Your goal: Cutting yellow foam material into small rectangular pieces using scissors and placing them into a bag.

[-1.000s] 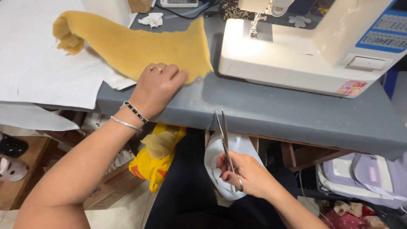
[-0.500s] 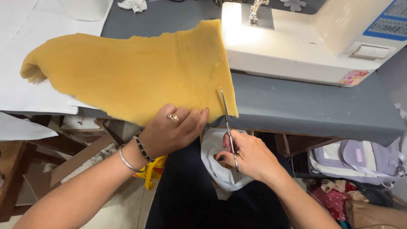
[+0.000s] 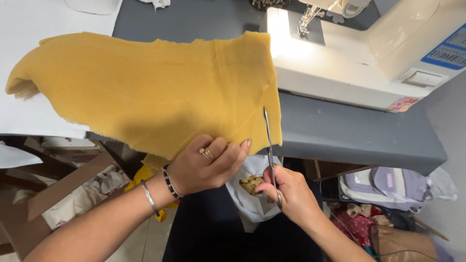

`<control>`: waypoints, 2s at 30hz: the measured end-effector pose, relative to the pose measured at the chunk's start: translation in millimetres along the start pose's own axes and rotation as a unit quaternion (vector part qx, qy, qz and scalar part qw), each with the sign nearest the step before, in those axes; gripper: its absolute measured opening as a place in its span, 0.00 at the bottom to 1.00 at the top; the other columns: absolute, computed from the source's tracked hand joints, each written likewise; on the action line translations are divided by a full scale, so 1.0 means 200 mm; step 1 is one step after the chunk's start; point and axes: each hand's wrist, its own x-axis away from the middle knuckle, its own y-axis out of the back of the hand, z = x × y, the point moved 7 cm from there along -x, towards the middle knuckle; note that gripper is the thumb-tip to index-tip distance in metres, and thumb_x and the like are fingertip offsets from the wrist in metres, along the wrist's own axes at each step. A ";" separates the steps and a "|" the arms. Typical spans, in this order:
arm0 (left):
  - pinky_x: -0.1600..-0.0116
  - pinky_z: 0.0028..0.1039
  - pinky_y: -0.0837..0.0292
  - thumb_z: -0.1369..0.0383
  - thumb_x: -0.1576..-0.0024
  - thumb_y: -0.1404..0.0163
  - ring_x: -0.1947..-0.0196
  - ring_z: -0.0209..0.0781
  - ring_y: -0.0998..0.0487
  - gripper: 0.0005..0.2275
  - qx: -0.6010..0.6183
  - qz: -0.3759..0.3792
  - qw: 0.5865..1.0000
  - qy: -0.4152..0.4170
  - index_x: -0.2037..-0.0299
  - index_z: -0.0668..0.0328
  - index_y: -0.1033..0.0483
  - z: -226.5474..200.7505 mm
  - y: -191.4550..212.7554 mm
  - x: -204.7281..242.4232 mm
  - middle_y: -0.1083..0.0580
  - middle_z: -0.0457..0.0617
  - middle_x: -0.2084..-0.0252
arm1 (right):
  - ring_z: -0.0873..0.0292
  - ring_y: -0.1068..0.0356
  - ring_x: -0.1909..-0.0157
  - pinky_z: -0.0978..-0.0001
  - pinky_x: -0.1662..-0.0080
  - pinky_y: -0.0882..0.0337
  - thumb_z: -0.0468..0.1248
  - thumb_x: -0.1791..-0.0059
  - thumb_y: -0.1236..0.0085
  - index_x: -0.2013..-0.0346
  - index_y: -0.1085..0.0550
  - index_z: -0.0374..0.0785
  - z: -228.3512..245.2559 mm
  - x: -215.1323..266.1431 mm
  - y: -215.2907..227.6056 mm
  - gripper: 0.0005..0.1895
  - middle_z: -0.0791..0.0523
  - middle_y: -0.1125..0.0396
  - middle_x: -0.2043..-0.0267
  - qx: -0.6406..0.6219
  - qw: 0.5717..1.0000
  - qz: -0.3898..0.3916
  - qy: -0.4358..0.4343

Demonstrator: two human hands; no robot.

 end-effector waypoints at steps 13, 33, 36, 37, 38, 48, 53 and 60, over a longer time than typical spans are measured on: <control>0.70 0.29 0.34 0.76 0.47 0.40 0.73 0.44 0.35 0.02 0.032 -0.050 0.997 0.056 0.70 0.62 0.21 0.08 0.03 -0.01 0.31 0.51 0.65 | 0.53 0.30 0.79 0.63 0.71 0.28 0.60 0.50 0.53 0.86 0.26 0.44 0.36 -0.30 0.26 0.30 0.57 0.29 0.88 0.066 0.979 0.152 -0.114; 0.60 0.25 0.43 0.43 0.38 0.63 0.67 0.31 0.37 0.20 0.428 0.314 0.734 0.423 0.62 0.50 0.35 0.98 -0.79 -0.01 0.37 0.37 0.67 | 0.51 0.31 0.72 0.61 0.63 0.33 0.70 0.56 0.49 0.74 0.30 0.43 0.29 -0.41 0.36 0.32 0.55 0.32 0.75 0.310 0.942 0.107 -0.078; 0.58 0.22 0.42 0.50 0.35 0.56 0.63 0.28 0.38 0.15 0.487 0.182 0.751 0.407 0.61 0.51 0.36 1.01 -0.75 0.03 0.39 0.36 0.65 | 0.48 0.29 0.67 0.58 0.61 0.32 0.72 0.56 0.52 0.75 0.31 0.39 0.33 -0.46 0.37 0.36 0.52 0.31 0.70 0.329 0.930 0.133 -0.096; 0.62 0.21 0.49 0.53 0.33 0.55 0.68 0.26 0.46 0.16 0.489 0.158 0.758 0.402 0.68 0.49 0.43 1.03 -0.74 0.04 0.48 0.33 0.69 | 0.47 0.28 0.65 0.57 0.61 0.33 0.72 0.55 0.53 0.76 0.33 0.36 0.35 -0.49 0.36 0.38 0.51 0.31 0.68 0.336 0.927 0.140 -0.096; 0.62 0.21 0.49 0.53 0.33 0.55 0.68 0.26 0.46 0.16 0.486 0.153 0.760 0.405 0.68 0.49 0.43 1.03 -0.73 0.05 0.48 0.33 0.69 | 0.47 0.28 0.65 0.57 0.61 0.33 0.72 0.55 0.53 0.76 0.33 0.36 0.35 -0.52 0.36 0.38 0.51 0.31 0.68 0.340 0.925 0.142 -0.092; 0.64 0.20 0.49 0.51 0.32 0.62 0.71 0.25 0.46 0.16 0.514 0.140 0.725 0.436 0.69 0.46 0.43 1.06 -0.71 0.08 0.46 0.32 0.70 | 0.59 0.28 0.79 0.68 0.70 0.33 0.55 0.51 0.42 0.74 0.33 0.42 0.30 -0.57 0.41 0.21 0.57 0.36 0.75 0.221 0.968 0.098 -0.070; 0.61 0.24 0.53 0.58 0.37 0.60 0.70 0.27 0.47 0.12 0.515 0.180 0.674 0.498 0.71 0.44 0.46 1.05 -0.73 0.11 0.48 0.33 0.71 | 0.61 0.31 0.63 0.67 0.57 0.34 0.59 0.52 0.51 0.67 0.21 0.47 0.36 -0.55 0.46 0.22 0.59 0.32 0.64 0.250 0.948 0.178 -0.082; 0.64 0.24 0.47 0.62 0.35 0.50 0.72 0.29 0.44 0.11 0.458 0.136 0.744 0.468 0.66 0.48 0.40 1.12 -0.78 0.17 0.45 0.35 0.72 | 0.59 0.39 0.68 0.67 0.62 0.38 0.67 0.57 0.55 0.68 0.35 0.46 0.46 -0.55 0.43 0.28 0.60 0.36 0.69 0.319 0.926 0.201 0.018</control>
